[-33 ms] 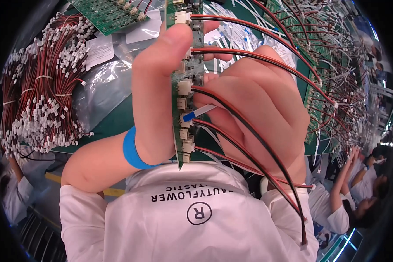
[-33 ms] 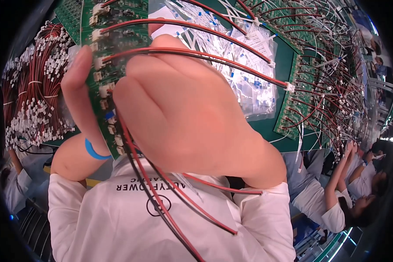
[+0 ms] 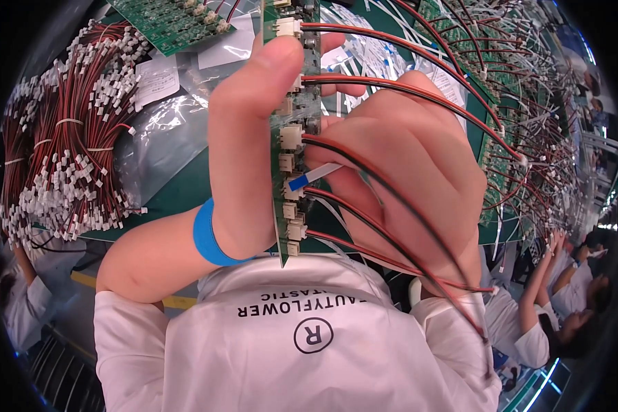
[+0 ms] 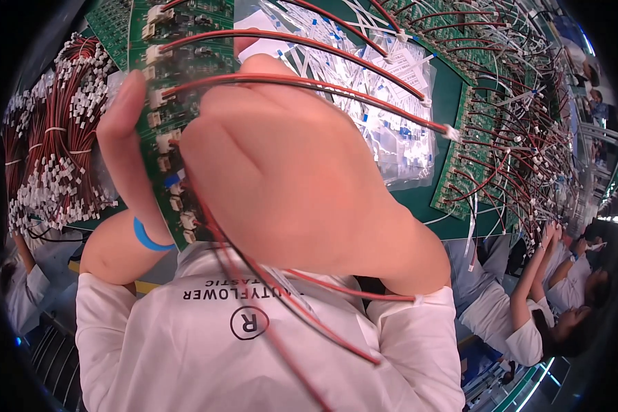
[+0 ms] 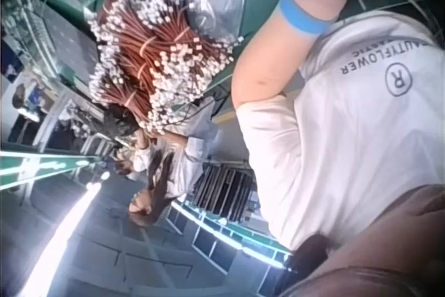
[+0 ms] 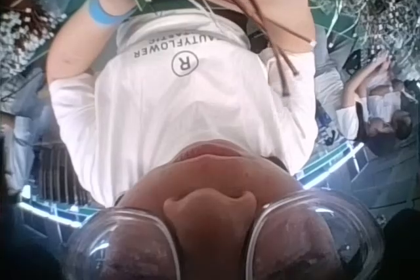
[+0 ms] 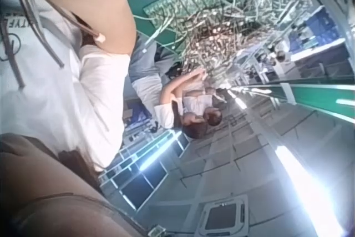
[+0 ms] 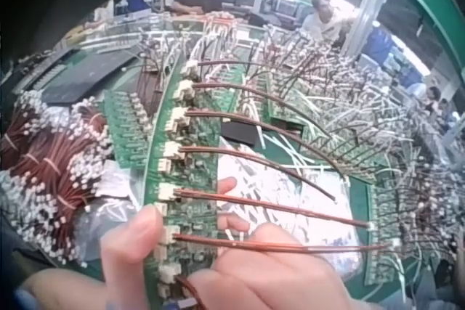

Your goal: The person assembles electronic components by hand, connecting wire bundles to printed circuit boards.

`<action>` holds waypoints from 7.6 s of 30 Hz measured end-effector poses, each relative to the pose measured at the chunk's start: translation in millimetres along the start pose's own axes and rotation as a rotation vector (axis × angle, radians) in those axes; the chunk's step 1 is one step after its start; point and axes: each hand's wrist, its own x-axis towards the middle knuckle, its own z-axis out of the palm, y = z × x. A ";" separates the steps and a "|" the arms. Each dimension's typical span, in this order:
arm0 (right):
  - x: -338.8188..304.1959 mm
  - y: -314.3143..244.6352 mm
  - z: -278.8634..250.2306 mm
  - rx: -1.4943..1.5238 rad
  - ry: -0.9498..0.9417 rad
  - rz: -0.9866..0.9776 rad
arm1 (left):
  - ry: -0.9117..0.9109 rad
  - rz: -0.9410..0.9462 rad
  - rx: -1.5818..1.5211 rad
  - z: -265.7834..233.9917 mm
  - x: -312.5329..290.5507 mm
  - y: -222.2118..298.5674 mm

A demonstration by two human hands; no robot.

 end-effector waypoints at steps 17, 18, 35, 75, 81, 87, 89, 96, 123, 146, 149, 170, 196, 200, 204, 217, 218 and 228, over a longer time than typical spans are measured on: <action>3.8 9.6 1.6 0.223 -0.003 0.257 | 0.017 0.402 1.046 0.4 -10.7 -8.8; 3.7 11.7 2.7 0.190 0.020 0.193 | 0.088 0.352 0.991 0.9 -9.9 -8.4; 6.7 9.5 -9.5 0.179 -0.001 0.169 | -0.093 0.267 0.402 -6.4 -7.7 -4.7; -1.6 8.9 5.2 0.371 0.001 0.236 | 0.442 -0.011 0.312 29.8 9.1 -7.2; -3.0 9.5 9.2 0.290 0.012 0.214 | 0.473 0.085 0.337 28.5 12.9 -14.6; -2.9 10.6 16.9 0.233 0.018 0.180 | 0.459 0.063 0.317 21.8 10.4 -10.9; -5.1 10.7 17.3 0.259 0.006 0.197 | 0.469 0.053 0.414 22.5 11.0 -10.7; 5.6 18.0 5.3 0.263 -0.049 0.237 | 0.190 0.696 0.994 -9.1 7.9 -31.0; 9.6 35.4 -6.4 0.941 0.265 0.533 | 0.007 -0.140 -0.020 14.6 13.4 4.5; 2.7 39.1 -9.9 -0.068 0.126 0.162 | 0.037 -0.149 0.033 19.6 6.9 4.8; 4.9 33.6 -8.4 -0.029 0.080 0.180 | 0.091 -0.108 0.072 21.3 5.8 4.3; 5.7 9.8 3.9 0.123 0.114 0.213 | -0.086 -0.126 -0.070 18.2 7.3 -3.1; -1.7 13.5 -6.7 0.042 -0.049 0.223 | -0.012 -0.087 0.076 5.7 11.8 -13.9; -4.0 15.5 -2.6 0.042 -0.038 0.192 | 0.077 -0.080 0.087 10.0 12.9 -15.0; -4.7 15.9 5.5 0.061 -0.007 0.199 | 0.163 -0.075 0.097 14.3 14.0 -16.1; 4.7 34.9 -0.9 0.344 0.067 0.369 | 0.355 0.083 0.249 21.0 16.1 -5.8; 6.0 34.9 -3.4 0.196 0.031 0.308 | 0.366 0.129 0.166 21.9 17.7 -5.1; -1.6 49.7 -29.6 1.113 0.143 0.734 | -0.080 0.144 -0.029 10.1 21.2 13.7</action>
